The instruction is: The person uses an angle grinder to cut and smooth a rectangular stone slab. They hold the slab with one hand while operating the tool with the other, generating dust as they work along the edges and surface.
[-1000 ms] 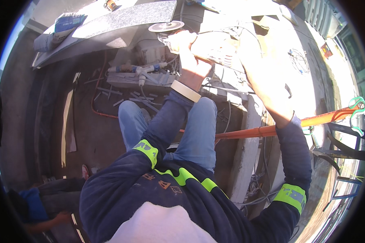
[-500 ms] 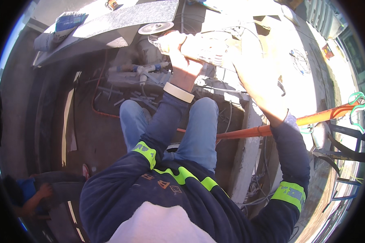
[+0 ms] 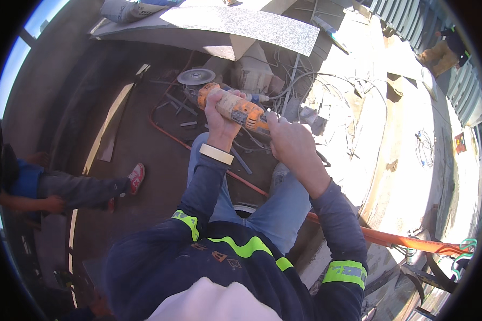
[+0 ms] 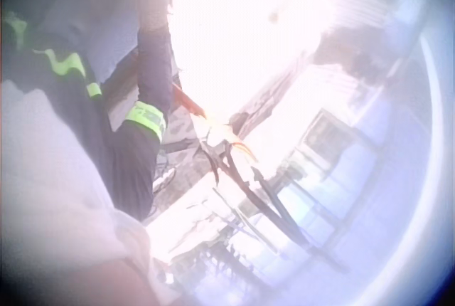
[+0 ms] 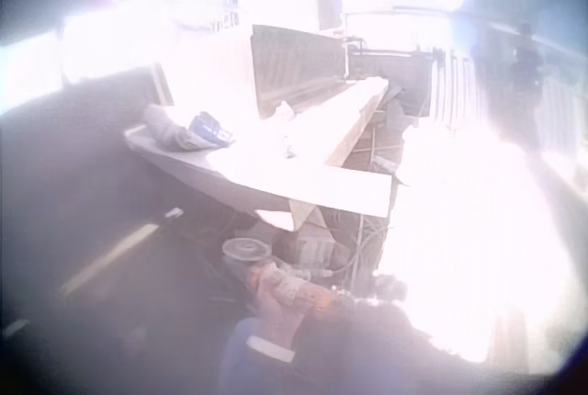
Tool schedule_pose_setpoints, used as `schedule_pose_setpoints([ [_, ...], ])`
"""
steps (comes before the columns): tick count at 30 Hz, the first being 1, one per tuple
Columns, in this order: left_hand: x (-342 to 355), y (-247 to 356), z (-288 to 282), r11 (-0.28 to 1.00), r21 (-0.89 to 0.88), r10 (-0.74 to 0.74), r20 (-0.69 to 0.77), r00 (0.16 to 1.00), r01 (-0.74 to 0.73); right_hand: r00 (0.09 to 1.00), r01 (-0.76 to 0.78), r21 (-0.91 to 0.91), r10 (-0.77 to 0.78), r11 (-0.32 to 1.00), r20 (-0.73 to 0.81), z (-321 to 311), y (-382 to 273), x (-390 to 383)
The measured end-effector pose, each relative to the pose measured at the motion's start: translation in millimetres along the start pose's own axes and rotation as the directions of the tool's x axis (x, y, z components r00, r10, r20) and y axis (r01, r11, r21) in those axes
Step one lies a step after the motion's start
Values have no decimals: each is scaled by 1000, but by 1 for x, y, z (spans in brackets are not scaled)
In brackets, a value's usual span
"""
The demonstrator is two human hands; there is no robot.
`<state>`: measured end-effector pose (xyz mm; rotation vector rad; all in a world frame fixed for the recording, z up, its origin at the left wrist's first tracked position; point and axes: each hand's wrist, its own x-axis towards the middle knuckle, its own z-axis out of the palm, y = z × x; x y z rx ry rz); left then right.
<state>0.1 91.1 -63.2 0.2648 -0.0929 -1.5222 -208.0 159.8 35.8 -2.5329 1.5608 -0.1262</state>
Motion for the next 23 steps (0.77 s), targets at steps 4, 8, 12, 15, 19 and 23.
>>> schedule_pose_setpoints([
  [4,26,19,-66,993,70,101,-154,983,-92,988,138,-112,-129,984,82,68,10,62],
  [8,64,54,-100,991,46,130,-278,952,-122,952,232,-6,-226,973,205,88,10,142],
  [12,82,101,-101,987,121,135,-305,943,-102,939,242,235,-288,942,188,49,-17,193],
  [15,78,128,-95,983,146,159,-382,910,-110,927,372,454,-350,810,-136,-16,-29,233],
  [19,58,141,-69,994,32,106,-460,881,-103,876,336,461,-93,821,-472,-116,-4,362],
  [23,51,148,-36,996,-22,71,-462,884,-91,851,240,203,-105,949,-514,-127,85,520],
])
